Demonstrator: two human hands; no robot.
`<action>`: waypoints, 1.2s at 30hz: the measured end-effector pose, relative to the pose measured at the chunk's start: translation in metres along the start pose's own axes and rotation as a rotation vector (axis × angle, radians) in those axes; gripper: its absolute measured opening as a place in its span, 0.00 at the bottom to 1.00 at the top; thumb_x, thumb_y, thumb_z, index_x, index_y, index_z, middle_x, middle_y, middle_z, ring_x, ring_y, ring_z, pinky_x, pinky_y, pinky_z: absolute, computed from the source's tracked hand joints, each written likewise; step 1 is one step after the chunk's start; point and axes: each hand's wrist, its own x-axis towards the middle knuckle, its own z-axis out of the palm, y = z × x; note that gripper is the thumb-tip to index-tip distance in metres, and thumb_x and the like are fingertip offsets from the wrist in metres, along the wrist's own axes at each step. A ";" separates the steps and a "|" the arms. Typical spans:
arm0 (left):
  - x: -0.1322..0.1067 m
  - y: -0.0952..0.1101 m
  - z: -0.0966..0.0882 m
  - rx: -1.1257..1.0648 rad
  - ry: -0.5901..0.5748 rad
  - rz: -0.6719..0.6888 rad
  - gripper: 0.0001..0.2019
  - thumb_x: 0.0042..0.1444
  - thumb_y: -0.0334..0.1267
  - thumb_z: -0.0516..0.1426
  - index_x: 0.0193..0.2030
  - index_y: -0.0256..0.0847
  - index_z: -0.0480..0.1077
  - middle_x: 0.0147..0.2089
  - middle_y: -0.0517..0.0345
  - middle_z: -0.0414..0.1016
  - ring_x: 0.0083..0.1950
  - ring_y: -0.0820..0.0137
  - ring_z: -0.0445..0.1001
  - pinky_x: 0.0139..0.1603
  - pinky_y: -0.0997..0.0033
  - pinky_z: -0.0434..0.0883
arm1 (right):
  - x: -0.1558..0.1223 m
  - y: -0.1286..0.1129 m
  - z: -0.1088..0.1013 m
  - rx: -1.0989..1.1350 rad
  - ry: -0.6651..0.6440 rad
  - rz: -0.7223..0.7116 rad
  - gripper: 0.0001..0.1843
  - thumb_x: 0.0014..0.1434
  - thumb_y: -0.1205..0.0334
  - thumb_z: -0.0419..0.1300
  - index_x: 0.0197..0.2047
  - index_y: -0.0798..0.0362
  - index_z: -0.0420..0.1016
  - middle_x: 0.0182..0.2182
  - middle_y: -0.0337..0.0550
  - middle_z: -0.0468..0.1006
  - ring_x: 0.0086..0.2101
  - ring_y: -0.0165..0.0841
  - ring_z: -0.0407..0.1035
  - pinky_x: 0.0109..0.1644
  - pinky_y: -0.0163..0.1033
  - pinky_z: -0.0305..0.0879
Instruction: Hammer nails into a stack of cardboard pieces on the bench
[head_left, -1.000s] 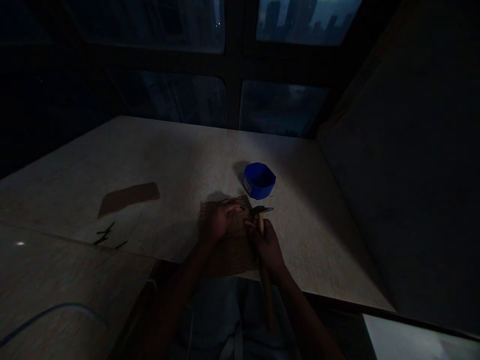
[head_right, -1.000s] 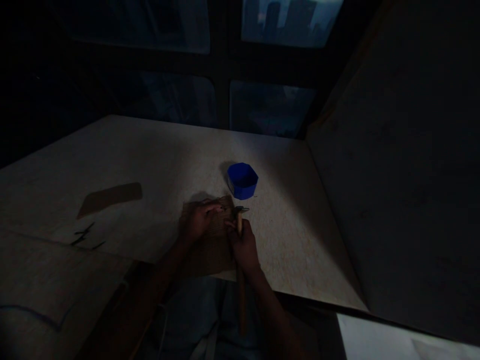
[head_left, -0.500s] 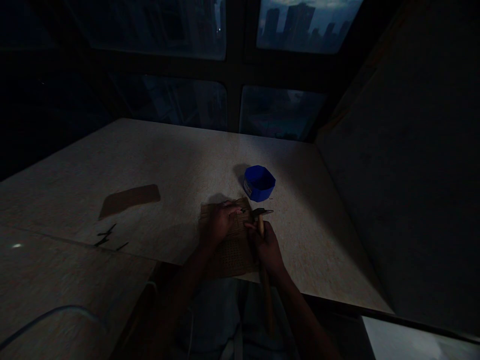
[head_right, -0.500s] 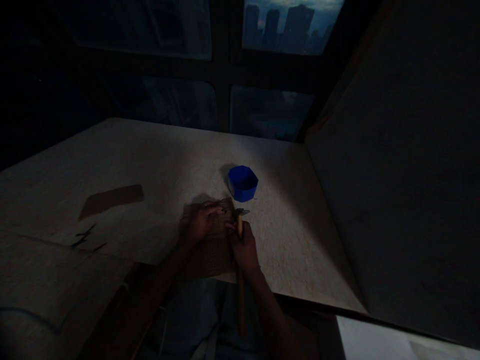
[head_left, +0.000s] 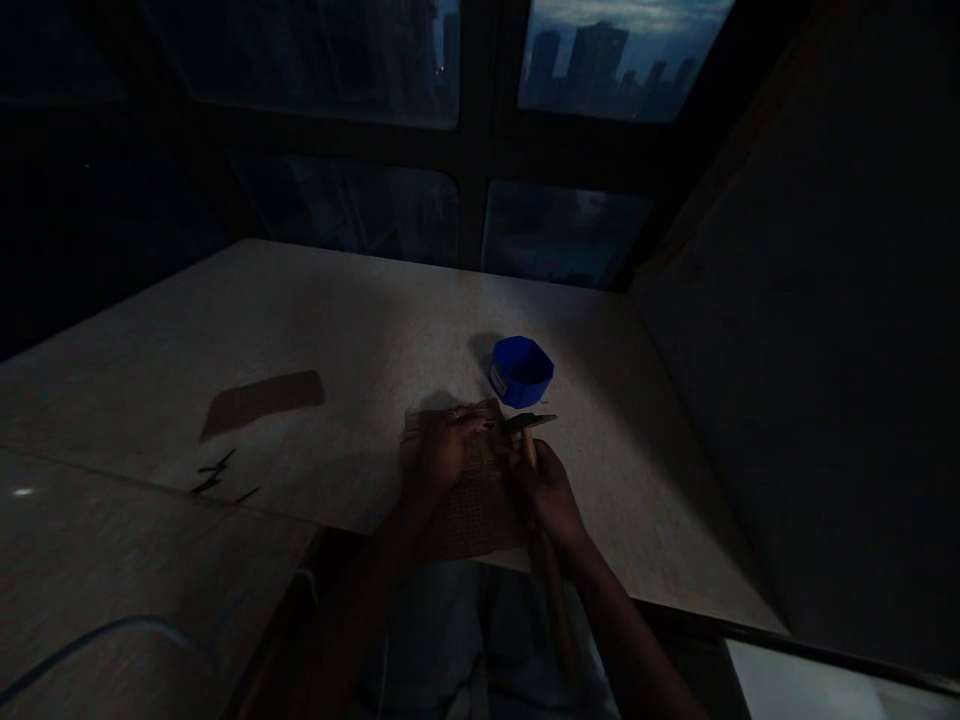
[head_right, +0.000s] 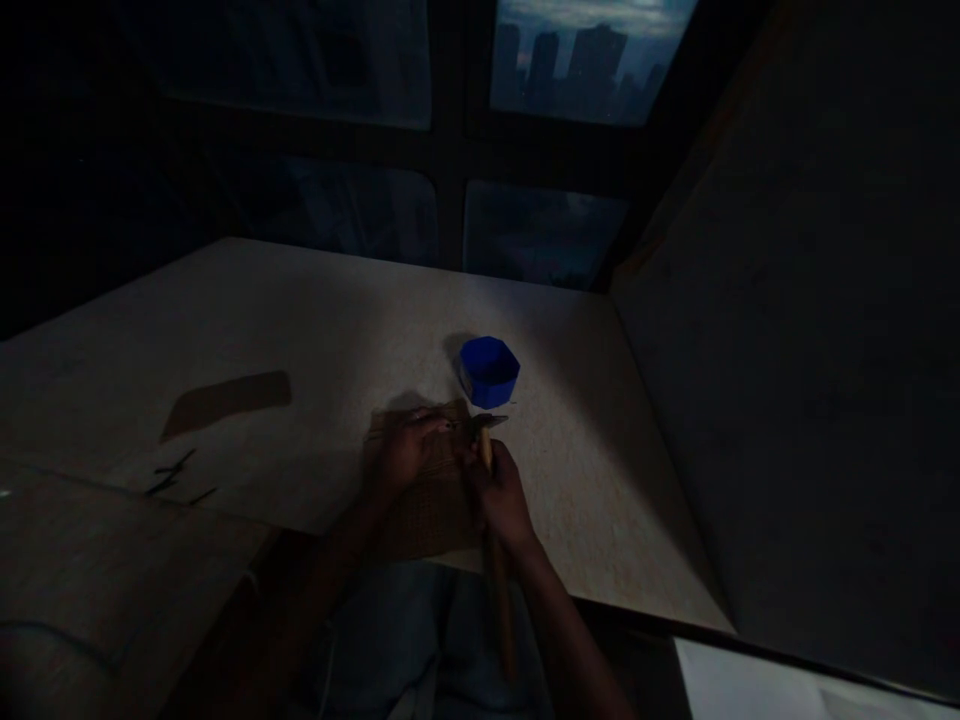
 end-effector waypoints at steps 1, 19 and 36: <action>0.000 0.001 0.000 0.004 -0.003 -0.002 0.20 0.56 0.19 0.53 0.45 0.41 0.80 0.47 0.51 0.81 0.47 0.64 0.78 0.53 0.60 0.75 | 0.000 -0.006 -0.002 0.016 -0.031 0.021 0.21 0.60 0.41 0.60 0.45 0.50 0.73 0.39 0.45 0.83 0.19 0.30 0.67 0.17 0.35 0.58; 0.001 0.012 -0.003 0.108 -0.029 -0.012 0.15 0.58 0.22 0.54 0.41 0.42 0.80 0.44 0.50 0.80 0.47 0.63 0.76 0.51 0.62 0.72 | 0.021 -0.051 -0.013 -0.174 -0.271 -0.065 0.18 0.65 0.45 0.56 0.45 0.50 0.77 0.23 0.34 0.74 0.15 0.27 0.60 0.17 0.32 0.55; -0.008 0.013 -0.004 0.228 -0.036 0.025 0.10 0.68 0.34 0.53 0.46 0.42 0.77 0.49 0.51 0.80 0.49 0.64 0.77 0.54 0.63 0.72 | 0.023 -0.081 -0.025 0.210 -0.099 -0.032 0.29 0.61 0.33 0.56 0.52 0.49 0.68 0.23 0.31 0.72 0.13 0.25 0.59 0.16 0.31 0.56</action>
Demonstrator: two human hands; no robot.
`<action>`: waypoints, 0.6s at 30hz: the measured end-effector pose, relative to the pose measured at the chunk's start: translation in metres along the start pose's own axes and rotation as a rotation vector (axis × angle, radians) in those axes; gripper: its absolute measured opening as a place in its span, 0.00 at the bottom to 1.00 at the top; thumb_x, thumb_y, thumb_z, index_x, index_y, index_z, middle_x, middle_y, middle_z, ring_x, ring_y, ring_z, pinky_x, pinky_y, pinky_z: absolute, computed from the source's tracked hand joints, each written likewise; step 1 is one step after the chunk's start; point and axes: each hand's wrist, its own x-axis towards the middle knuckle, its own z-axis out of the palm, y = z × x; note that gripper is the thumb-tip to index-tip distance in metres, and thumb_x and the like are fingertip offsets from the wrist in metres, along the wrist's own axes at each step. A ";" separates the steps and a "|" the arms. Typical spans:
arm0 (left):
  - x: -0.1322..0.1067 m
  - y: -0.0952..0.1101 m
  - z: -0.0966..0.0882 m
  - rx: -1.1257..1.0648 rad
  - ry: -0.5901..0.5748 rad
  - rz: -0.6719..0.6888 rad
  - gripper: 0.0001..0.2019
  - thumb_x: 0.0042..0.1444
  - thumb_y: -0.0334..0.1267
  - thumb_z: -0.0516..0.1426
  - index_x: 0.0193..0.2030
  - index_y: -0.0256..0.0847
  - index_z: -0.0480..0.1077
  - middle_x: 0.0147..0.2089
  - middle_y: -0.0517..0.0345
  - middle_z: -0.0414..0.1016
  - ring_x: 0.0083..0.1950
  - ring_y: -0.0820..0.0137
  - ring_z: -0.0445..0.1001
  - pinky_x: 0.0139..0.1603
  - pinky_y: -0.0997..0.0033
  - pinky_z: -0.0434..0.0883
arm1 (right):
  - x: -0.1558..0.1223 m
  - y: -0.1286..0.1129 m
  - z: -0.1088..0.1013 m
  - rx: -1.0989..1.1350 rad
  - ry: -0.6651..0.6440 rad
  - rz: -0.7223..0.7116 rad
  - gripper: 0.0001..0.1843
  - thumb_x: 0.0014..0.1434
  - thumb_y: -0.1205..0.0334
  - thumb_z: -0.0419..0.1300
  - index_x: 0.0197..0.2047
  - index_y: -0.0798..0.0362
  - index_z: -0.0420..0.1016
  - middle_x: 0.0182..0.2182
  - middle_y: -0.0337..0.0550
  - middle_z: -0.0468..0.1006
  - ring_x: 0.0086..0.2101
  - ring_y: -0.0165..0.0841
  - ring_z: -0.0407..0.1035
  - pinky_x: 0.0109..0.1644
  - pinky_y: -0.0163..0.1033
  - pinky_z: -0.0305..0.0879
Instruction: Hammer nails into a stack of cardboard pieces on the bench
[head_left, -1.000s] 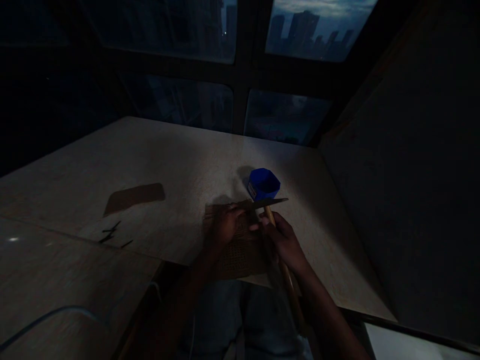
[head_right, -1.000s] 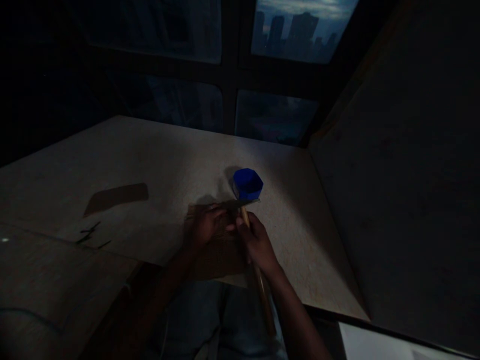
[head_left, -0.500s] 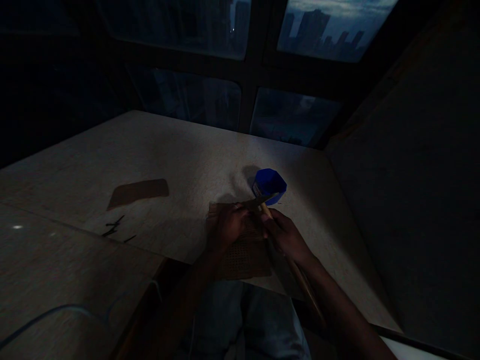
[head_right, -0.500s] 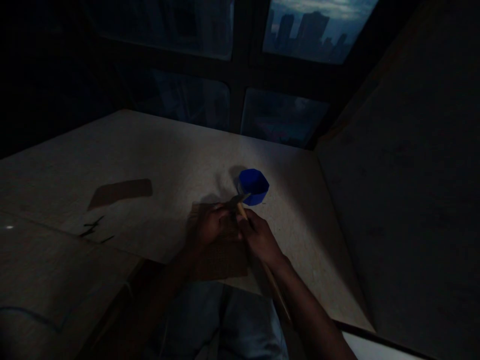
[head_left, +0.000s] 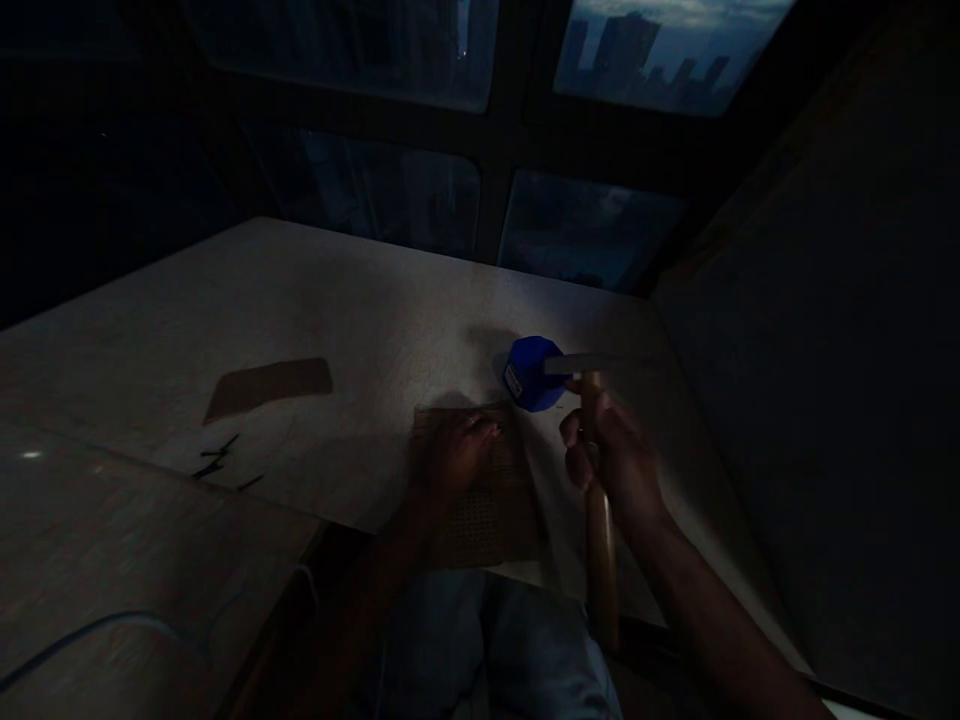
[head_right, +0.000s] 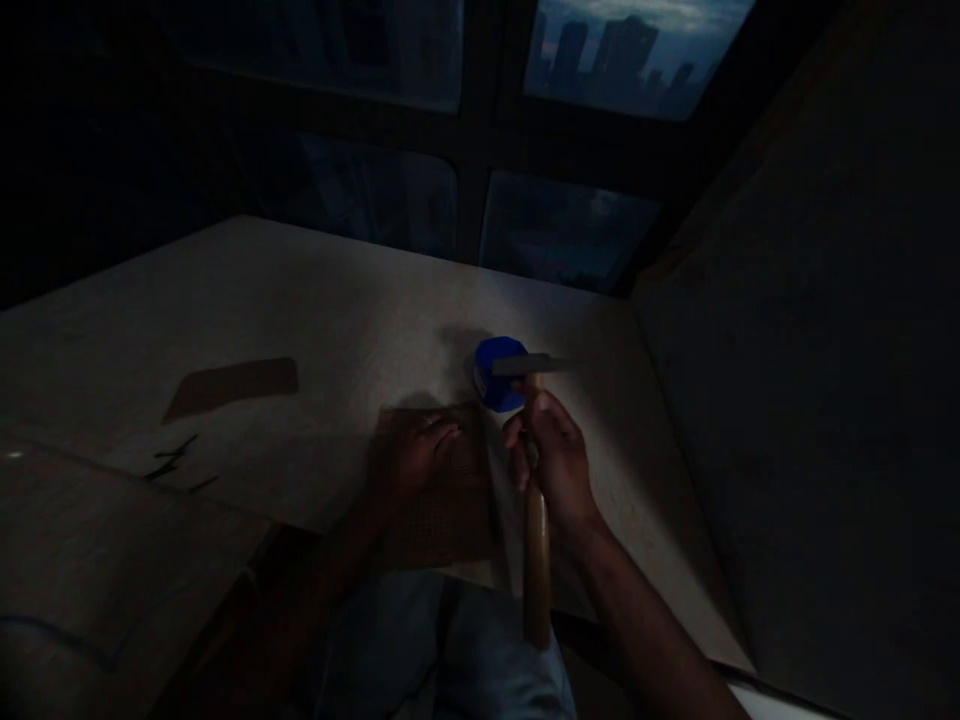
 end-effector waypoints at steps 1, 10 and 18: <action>0.000 0.001 -0.001 0.008 -0.004 -0.007 0.11 0.68 0.35 0.53 0.46 0.41 0.77 0.49 0.51 0.80 0.49 0.64 0.77 0.53 0.63 0.72 | -0.002 -0.002 -0.002 0.056 -0.003 0.017 0.32 0.60 0.31 0.56 0.54 0.48 0.66 0.25 0.32 0.72 0.15 0.26 0.61 0.18 0.33 0.60; 0.001 0.001 -0.001 -0.014 0.017 -0.006 0.10 0.68 0.37 0.54 0.45 0.41 0.78 0.47 0.52 0.81 0.49 0.63 0.77 0.54 0.63 0.71 | -0.032 0.027 -0.033 -0.417 -0.016 0.301 0.23 0.61 0.38 0.54 0.44 0.49 0.67 0.23 0.30 0.64 0.17 0.26 0.56 0.18 0.31 0.49; 0.002 -0.008 0.003 -0.173 0.048 -0.004 0.08 0.65 0.34 0.57 0.43 0.42 0.79 0.46 0.52 0.81 0.47 0.65 0.78 0.53 0.64 0.73 | -0.009 0.019 -0.026 -0.925 -0.238 -0.059 0.20 0.68 0.50 0.47 0.43 0.53 0.75 0.33 0.50 0.83 0.32 0.41 0.77 0.36 0.40 0.64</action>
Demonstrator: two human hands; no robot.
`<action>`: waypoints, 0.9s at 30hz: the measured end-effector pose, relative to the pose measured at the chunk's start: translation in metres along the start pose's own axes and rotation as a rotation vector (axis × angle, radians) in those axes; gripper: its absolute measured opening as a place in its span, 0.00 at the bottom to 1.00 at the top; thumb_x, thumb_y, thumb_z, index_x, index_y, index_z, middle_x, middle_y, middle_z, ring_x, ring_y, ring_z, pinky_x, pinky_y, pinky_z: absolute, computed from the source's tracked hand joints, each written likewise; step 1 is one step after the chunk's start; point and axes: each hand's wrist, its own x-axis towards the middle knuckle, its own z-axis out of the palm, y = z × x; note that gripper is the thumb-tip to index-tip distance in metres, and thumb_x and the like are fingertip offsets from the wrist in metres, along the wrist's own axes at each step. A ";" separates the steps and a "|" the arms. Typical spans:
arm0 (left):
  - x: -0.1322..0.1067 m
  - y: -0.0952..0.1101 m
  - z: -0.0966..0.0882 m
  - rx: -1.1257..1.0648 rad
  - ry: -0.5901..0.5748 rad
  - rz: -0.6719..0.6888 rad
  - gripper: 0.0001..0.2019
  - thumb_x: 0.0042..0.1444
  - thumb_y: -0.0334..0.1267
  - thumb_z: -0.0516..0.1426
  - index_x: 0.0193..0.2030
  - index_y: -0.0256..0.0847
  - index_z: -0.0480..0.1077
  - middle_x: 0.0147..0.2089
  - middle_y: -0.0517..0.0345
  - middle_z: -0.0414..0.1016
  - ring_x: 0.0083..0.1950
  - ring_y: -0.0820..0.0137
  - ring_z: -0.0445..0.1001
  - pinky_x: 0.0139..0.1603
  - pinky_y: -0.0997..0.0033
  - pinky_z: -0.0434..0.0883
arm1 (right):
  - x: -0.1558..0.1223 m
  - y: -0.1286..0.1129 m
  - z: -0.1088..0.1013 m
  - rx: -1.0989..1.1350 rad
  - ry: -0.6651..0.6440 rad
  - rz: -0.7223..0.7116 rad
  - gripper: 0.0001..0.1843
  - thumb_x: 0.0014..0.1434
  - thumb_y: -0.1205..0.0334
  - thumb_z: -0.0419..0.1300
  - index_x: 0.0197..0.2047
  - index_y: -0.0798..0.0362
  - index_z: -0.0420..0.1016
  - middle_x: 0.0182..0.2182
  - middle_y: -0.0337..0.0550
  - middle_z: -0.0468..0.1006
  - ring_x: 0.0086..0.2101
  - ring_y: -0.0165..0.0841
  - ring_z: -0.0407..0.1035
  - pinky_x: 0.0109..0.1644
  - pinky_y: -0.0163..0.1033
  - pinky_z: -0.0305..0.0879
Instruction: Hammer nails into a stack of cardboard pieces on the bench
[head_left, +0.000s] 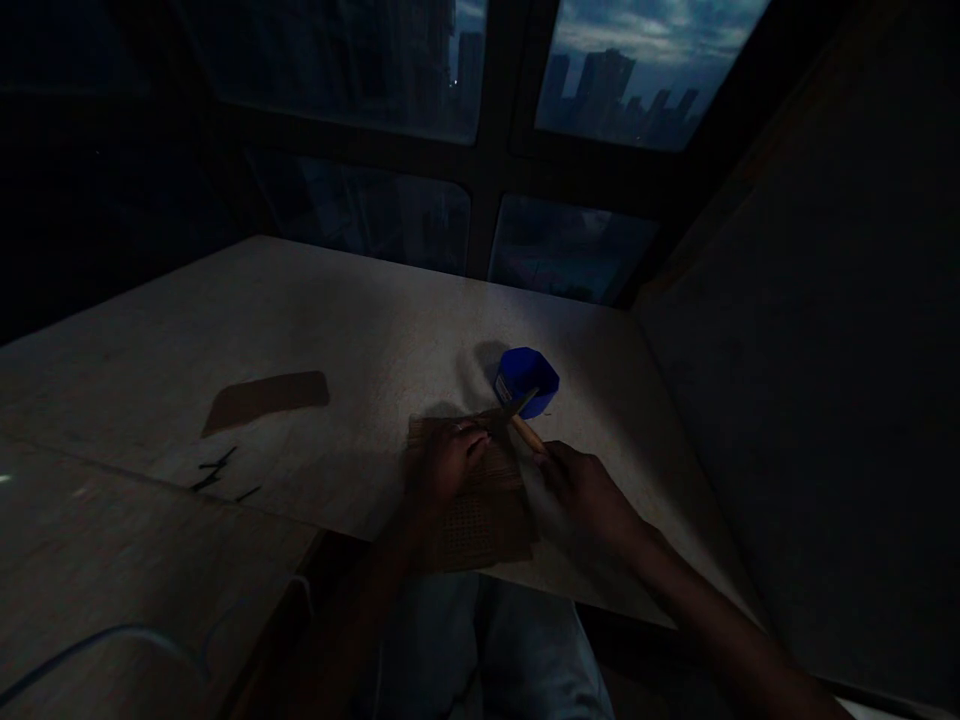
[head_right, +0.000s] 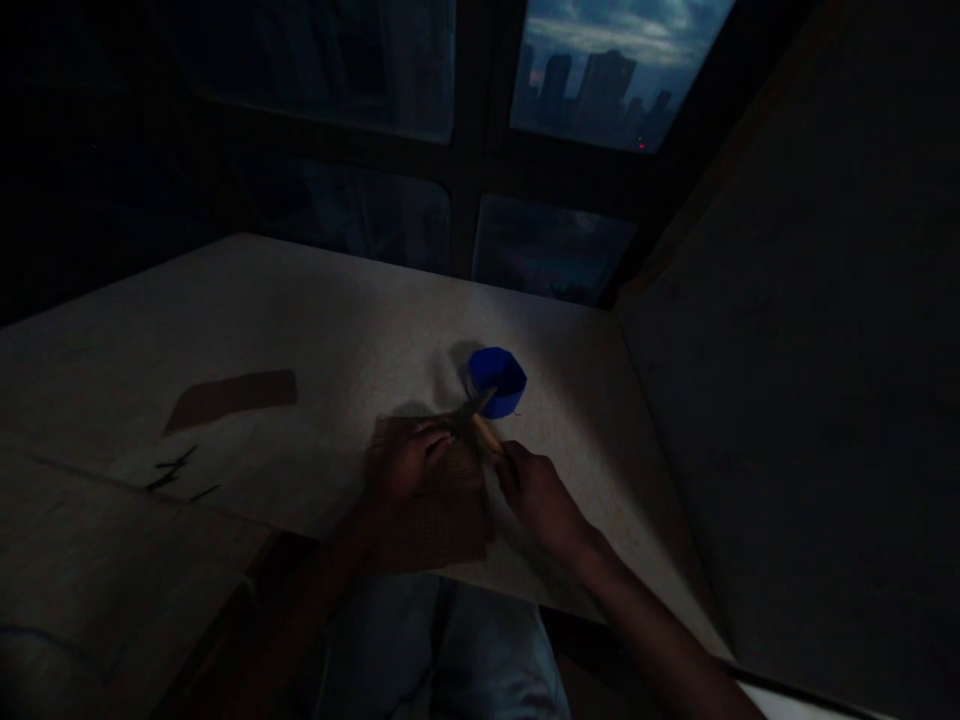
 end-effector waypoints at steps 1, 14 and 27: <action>0.000 -0.001 0.001 -0.017 0.007 -0.002 0.08 0.65 0.34 0.57 0.43 0.42 0.80 0.45 0.52 0.81 0.47 0.65 0.78 0.52 0.64 0.73 | 0.002 -0.001 0.000 -0.031 -0.016 -0.004 0.20 0.68 0.51 0.46 0.42 0.53 0.75 0.34 0.51 0.83 0.33 0.41 0.78 0.36 0.40 0.64; -0.001 -0.002 0.001 -0.032 0.002 0.012 0.08 0.64 0.33 0.58 0.42 0.42 0.81 0.44 0.53 0.81 0.45 0.66 0.78 0.49 0.67 0.73 | -0.004 -0.006 0.002 -0.064 0.003 -0.062 0.18 0.70 0.53 0.46 0.42 0.53 0.74 0.33 0.49 0.83 0.32 0.40 0.79 0.33 0.38 0.62; 0.001 0.000 -0.002 -0.050 -0.051 -0.007 0.07 0.61 0.30 0.60 0.40 0.40 0.81 0.45 0.51 0.82 0.46 0.64 0.78 0.51 0.64 0.74 | -0.002 -0.004 0.008 -0.033 -0.017 -0.025 0.20 0.71 0.52 0.45 0.47 0.53 0.74 0.35 0.51 0.84 0.33 0.42 0.79 0.34 0.40 0.64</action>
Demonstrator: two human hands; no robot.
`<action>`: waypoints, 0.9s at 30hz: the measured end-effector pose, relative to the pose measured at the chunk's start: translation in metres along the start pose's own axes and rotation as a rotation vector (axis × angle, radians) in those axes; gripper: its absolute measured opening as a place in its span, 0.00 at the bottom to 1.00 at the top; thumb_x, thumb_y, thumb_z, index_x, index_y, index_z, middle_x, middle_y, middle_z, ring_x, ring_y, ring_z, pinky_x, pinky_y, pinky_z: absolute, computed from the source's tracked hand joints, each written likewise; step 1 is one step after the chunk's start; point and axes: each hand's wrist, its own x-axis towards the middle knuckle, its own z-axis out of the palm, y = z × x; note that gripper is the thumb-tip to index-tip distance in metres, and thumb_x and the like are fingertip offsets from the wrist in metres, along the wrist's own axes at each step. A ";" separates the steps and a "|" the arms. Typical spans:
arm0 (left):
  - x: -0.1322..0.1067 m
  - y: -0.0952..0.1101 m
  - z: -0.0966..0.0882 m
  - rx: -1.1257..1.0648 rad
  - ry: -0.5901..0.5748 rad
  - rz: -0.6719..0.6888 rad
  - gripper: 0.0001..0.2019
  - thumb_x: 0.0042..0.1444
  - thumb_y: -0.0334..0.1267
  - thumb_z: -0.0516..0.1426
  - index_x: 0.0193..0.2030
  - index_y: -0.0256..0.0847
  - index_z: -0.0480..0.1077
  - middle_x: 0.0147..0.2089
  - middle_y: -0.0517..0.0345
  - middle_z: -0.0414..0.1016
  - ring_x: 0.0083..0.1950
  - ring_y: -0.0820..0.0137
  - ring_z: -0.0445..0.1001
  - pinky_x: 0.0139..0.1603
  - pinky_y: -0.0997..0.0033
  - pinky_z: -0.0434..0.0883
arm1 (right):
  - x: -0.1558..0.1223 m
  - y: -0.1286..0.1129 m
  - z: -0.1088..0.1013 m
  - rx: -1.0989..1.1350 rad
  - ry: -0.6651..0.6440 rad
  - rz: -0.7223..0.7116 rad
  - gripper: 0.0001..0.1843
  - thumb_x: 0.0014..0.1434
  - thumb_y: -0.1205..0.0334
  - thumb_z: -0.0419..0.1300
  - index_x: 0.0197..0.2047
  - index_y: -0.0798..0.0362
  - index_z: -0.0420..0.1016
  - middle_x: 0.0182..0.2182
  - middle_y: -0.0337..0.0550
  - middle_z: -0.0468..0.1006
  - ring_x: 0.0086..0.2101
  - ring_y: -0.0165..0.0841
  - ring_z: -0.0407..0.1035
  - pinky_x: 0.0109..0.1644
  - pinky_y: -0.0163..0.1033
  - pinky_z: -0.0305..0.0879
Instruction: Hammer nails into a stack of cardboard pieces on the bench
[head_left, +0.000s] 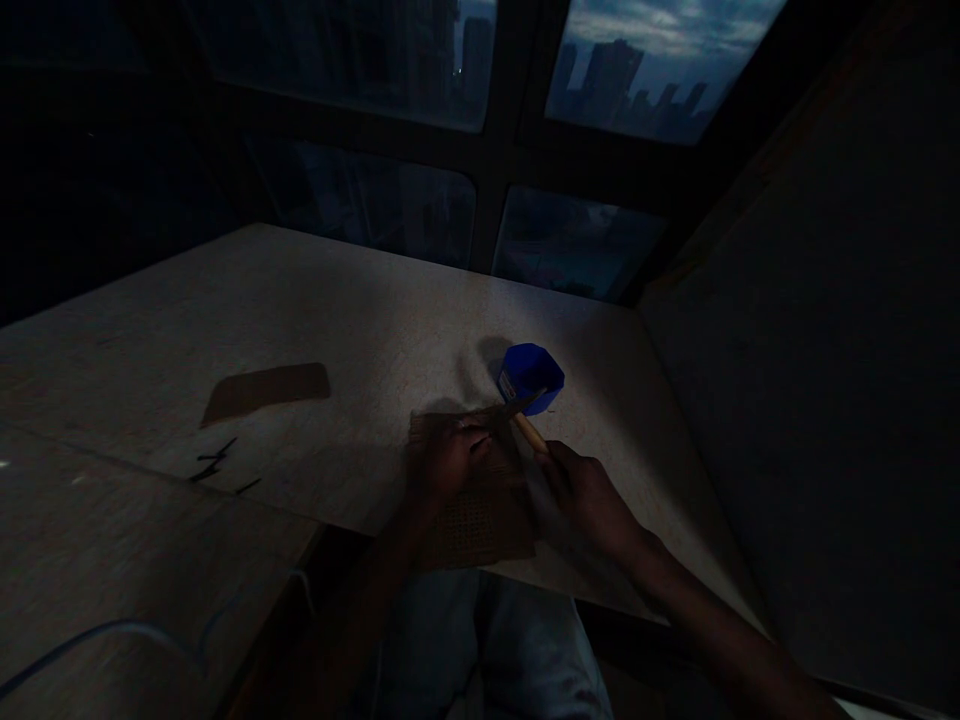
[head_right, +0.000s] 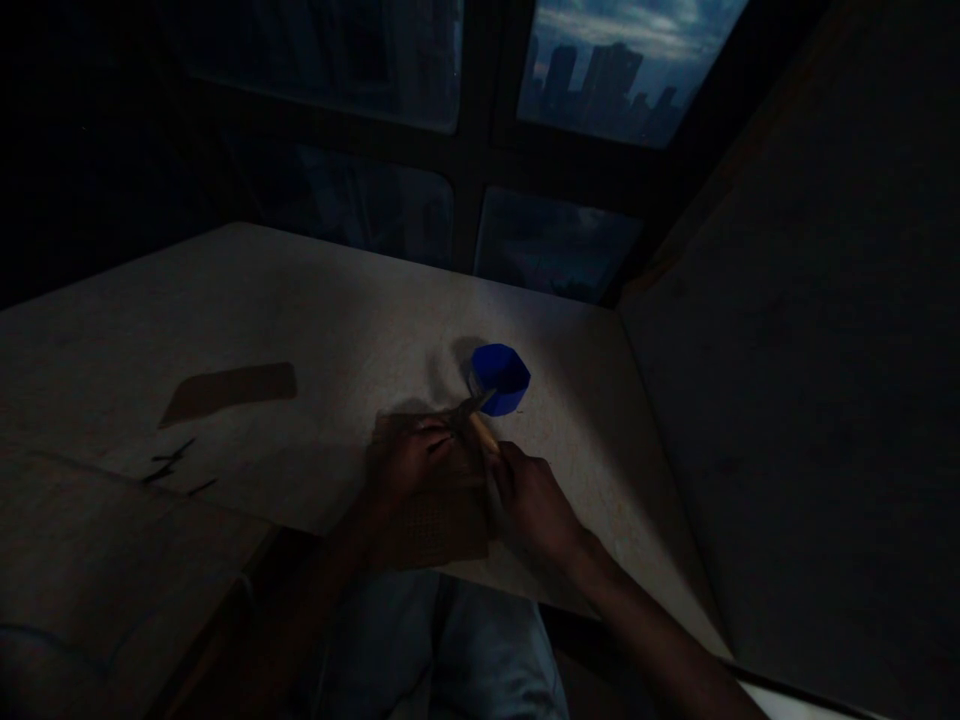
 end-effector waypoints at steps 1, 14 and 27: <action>0.000 0.001 -0.001 -0.009 0.000 -0.005 0.08 0.61 0.30 0.60 0.41 0.41 0.81 0.45 0.51 0.82 0.46 0.64 0.78 0.51 0.64 0.74 | -0.001 -0.001 -0.001 0.008 0.022 -0.010 0.20 0.71 0.52 0.45 0.48 0.53 0.74 0.35 0.50 0.84 0.33 0.42 0.79 0.34 0.40 0.64; 0.004 -0.002 0.001 -0.027 0.009 -0.060 0.07 0.60 0.32 0.61 0.36 0.42 0.82 0.42 0.53 0.82 0.43 0.66 0.78 0.49 0.67 0.73 | -0.002 -0.001 0.005 -0.068 -0.041 -0.032 0.18 0.72 0.56 0.45 0.48 0.54 0.73 0.37 0.51 0.84 0.34 0.40 0.79 0.34 0.37 0.62; 0.003 0.001 0.001 -0.012 0.000 -0.108 0.07 0.60 0.32 0.61 0.37 0.43 0.83 0.44 0.53 0.82 0.43 0.66 0.79 0.49 0.66 0.73 | 0.007 -0.001 0.006 -0.146 -0.063 0.017 0.17 0.70 0.59 0.46 0.47 0.54 0.75 0.35 0.53 0.84 0.34 0.42 0.79 0.34 0.38 0.61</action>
